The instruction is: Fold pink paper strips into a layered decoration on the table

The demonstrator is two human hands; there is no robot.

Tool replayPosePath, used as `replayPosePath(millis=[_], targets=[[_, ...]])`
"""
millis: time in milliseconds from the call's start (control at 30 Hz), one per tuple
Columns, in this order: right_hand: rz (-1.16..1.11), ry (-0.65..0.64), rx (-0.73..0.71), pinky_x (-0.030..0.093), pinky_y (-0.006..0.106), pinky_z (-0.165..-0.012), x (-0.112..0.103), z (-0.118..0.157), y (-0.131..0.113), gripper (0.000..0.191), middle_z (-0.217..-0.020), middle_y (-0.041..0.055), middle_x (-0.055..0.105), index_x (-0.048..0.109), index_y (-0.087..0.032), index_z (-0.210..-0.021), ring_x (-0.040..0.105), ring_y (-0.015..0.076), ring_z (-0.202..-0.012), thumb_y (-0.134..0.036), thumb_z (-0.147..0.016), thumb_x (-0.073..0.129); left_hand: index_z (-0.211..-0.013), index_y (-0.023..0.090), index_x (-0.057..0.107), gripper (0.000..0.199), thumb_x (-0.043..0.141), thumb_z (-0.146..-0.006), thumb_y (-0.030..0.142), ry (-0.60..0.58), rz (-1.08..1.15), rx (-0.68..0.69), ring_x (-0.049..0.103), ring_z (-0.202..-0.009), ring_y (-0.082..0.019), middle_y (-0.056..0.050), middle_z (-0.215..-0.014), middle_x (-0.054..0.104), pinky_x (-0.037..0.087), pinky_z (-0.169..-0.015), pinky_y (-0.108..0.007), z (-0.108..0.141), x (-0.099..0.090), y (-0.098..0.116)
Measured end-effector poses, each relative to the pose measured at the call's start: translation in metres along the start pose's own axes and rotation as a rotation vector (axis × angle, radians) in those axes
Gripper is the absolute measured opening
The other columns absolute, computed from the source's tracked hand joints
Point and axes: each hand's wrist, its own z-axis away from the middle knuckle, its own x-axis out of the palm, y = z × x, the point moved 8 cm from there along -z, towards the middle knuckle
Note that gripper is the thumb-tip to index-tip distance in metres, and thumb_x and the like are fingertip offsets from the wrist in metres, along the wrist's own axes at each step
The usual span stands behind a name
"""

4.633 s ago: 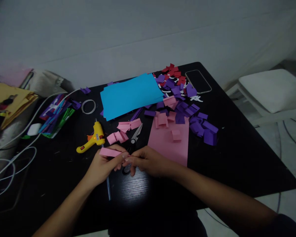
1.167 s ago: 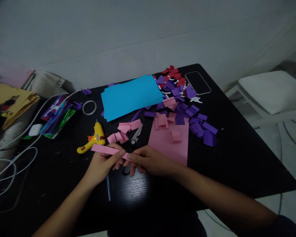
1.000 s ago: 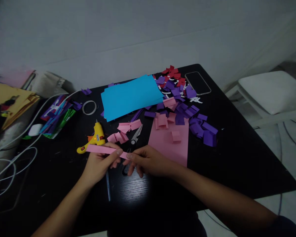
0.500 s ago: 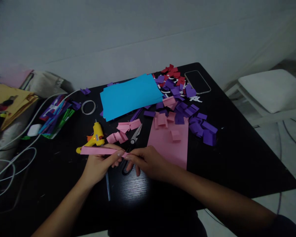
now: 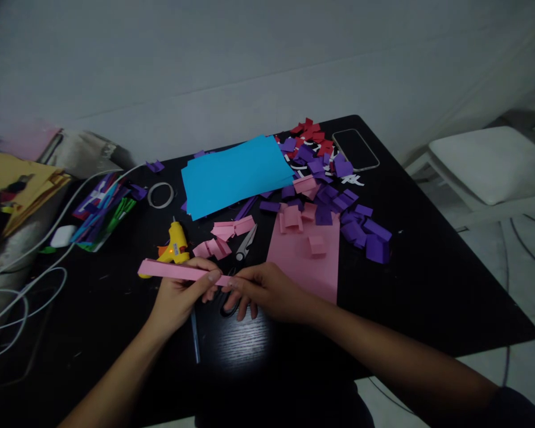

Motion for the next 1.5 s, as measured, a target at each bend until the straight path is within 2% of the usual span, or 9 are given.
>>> replayPosePath(millis=[167, 367, 633, 900, 1200, 1500], targets=[[0.008, -0.008, 0.022, 0.048, 0.019, -0.048, 0.002, 0.000, 0.001, 0.045, -0.088, 0.0111, 0.079, 0.075, -0.011, -0.099, 0.070, 0.0123, -0.059, -0.053, -0.100, 0.059, -0.082, 0.015, 0.072, 0.016, 0.074, -0.088, 0.029, -0.062, -0.027, 0.012, 0.058, -0.050, -0.008, -0.001, -0.066, 0.068, 0.047, -0.047, -0.017, 0.000, 0.007, 0.003], [0.008, -0.010, 0.031, 0.048, 0.019, -0.048, 0.003, 0.000, 0.002, 0.045, -0.088, 0.0113, 0.079, 0.074, -0.011, -0.098, 0.070, 0.0127, -0.060, -0.053, -0.100, 0.059, -0.080, 0.014, 0.072, 0.017, 0.075, -0.088, 0.030, -0.071, -0.049, 0.014, 0.059, -0.051, -0.009, -0.002, -0.067, 0.071, 0.048, -0.047, -0.017, 0.000, 0.008, 0.002], [-0.032, -0.003, 0.033, 0.048, 0.019, -0.047, 0.001, 0.000, 0.004, 0.047, -0.086, 0.0109, 0.079, 0.074, -0.011, -0.099, 0.070, 0.0126, -0.059, -0.056, -0.098, 0.062, -0.079, 0.015, 0.073, 0.015, 0.074, -0.088, 0.028, -0.048, -0.108, 0.028, 0.059, -0.050, -0.009, -0.002, -0.065, 0.071, 0.048, -0.047, -0.018, -0.001, 0.003, 0.002], [-0.078, 0.001, 0.023, 0.048, 0.019, -0.047, -0.002, -0.001, -0.001, 0.047, -0.086, 0.0117, 0.080, 0.072, -0.011, -0.093, 0.070, 0.0129, -0.059, -0.056, -0.097, 0.063, -0.079, 0.016, 0.073, 0.009, 0.077, -0.082, 0.024, 0.116, -0.074, 0.027, 0.056, -0.044, -0.009, 0.002, -0.055, 0.064, 0.047, -0.044, -0.018, -0.002, -0.012, 0.004], [-0.056, 0.011, 0.006, 0.047, 0.020, -0.047, -0.003, -0.002, 0.000, 0.045, -0.086, 0.0114, 0.080, 0.073, -0.011, -0.091, 0.069, 0.0129, -0.059, -0.055, -0.098, 0.062, -0.082, 0.016, 0.070, 0.017, 0.077, -0.085, 0.031, 0.066, -0.013, 0.004, 0.054, -0.047, -0.009, 0.002, -0.057, 0.061, 0.045, -0.045, -0.019, -0.001, -0.005, 0.000], [-0.048, 0.013, 0.015, 0.047, 0.020, -0.047, -0.004, -0.002, 0.002, 0.046, -0.086, 0.0114, 0.079, 0.071, -0.011, -0.090, 0.070, 0.0134, -0.059, -0.056, -0.098, 0.061, -0.083, 0.016, 0.071, 0.015, 0.076, -0.086, 0.029, 0.069, -0.008, 0.004, 0.055, -0.048, -0.008, 0.002, -0.059, 0.062, 0.045, -0.046, -0.017, -0.001, -0.006, -0.001]])
